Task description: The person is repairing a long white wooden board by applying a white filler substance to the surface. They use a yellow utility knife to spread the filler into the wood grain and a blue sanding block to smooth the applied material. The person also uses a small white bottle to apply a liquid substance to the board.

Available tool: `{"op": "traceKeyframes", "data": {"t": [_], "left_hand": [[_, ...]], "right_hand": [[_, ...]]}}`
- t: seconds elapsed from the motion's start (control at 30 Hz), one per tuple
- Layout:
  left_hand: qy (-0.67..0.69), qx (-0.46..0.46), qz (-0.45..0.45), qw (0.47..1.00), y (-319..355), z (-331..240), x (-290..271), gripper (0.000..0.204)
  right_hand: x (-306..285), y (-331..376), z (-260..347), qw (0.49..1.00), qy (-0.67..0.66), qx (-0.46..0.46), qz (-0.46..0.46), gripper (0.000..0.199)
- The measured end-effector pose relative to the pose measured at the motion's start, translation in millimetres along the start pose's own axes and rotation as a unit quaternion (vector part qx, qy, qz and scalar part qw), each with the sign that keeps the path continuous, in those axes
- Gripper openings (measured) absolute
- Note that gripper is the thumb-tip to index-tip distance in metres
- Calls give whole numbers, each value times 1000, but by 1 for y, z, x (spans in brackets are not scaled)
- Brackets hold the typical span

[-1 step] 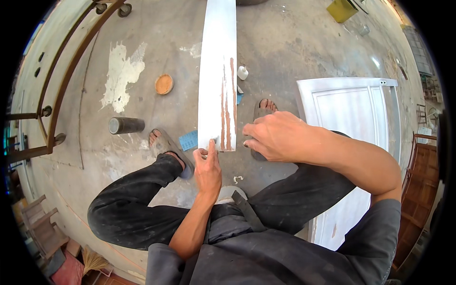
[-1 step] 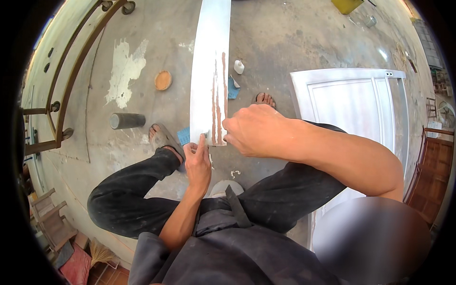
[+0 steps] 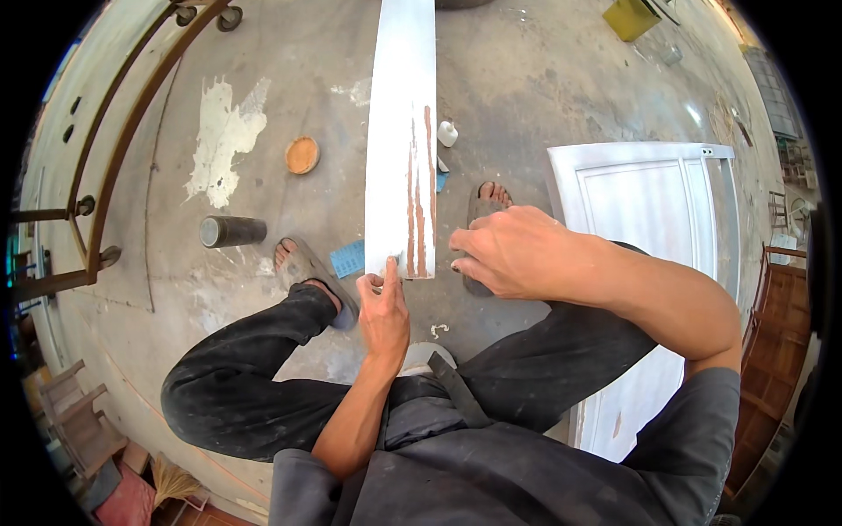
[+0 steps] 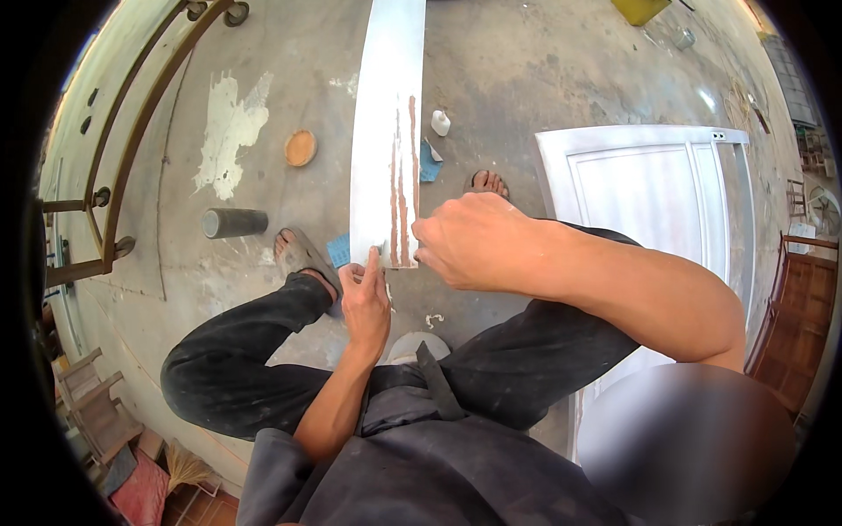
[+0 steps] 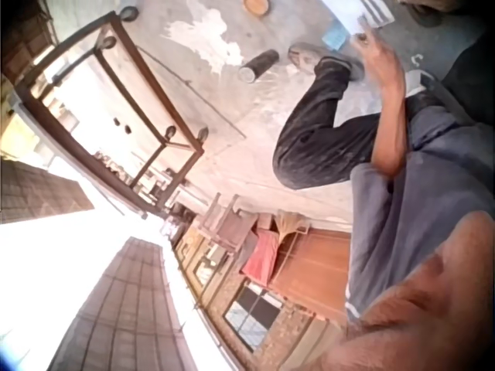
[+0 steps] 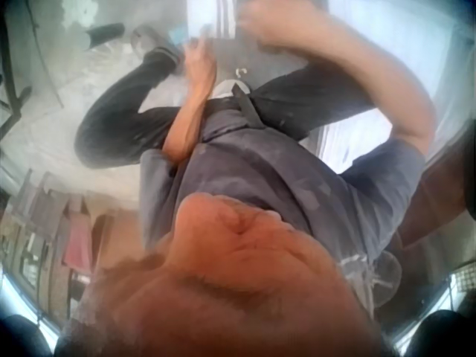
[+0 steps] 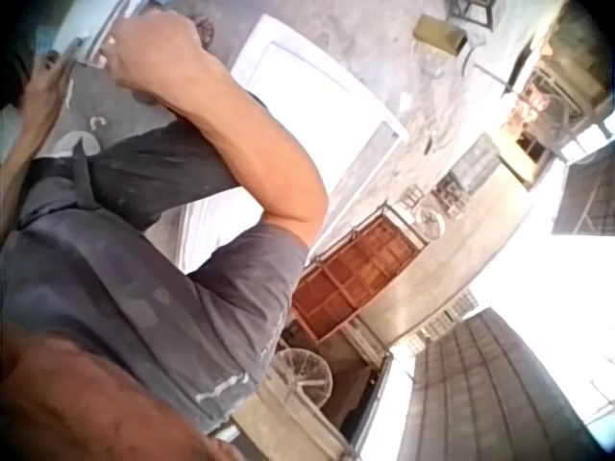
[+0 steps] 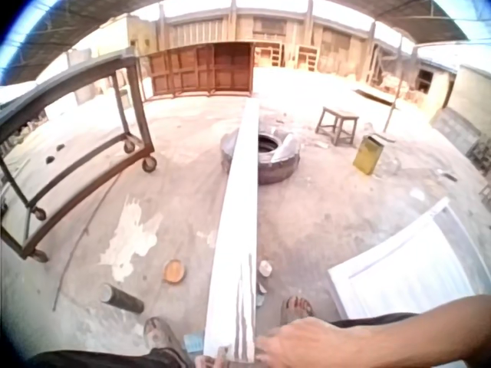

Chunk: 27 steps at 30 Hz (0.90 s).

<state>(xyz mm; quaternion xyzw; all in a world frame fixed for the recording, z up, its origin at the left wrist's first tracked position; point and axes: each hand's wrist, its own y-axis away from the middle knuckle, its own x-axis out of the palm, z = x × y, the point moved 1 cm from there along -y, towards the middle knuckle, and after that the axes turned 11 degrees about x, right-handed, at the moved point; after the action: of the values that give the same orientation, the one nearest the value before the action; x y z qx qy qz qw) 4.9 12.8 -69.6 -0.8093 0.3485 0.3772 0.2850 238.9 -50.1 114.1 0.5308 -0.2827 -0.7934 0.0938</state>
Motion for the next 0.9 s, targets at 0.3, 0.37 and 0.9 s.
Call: {"op": "traceKeyframes", "data": {"t": [0.3,0.37,0.9], "left_hand": [[-13,-16,22,1000,2,3,4,50],[-18,-17,26,999,2,4,4,49],[-17,5,21,1000,-3,1,13,51]], "right_hand": [[1,11,-11,998,-50,-7,-29,25],[1,11,-10,997,-63,-16,-42,26],[-1,15,-9,998,-42,-13,-37,24]]}}
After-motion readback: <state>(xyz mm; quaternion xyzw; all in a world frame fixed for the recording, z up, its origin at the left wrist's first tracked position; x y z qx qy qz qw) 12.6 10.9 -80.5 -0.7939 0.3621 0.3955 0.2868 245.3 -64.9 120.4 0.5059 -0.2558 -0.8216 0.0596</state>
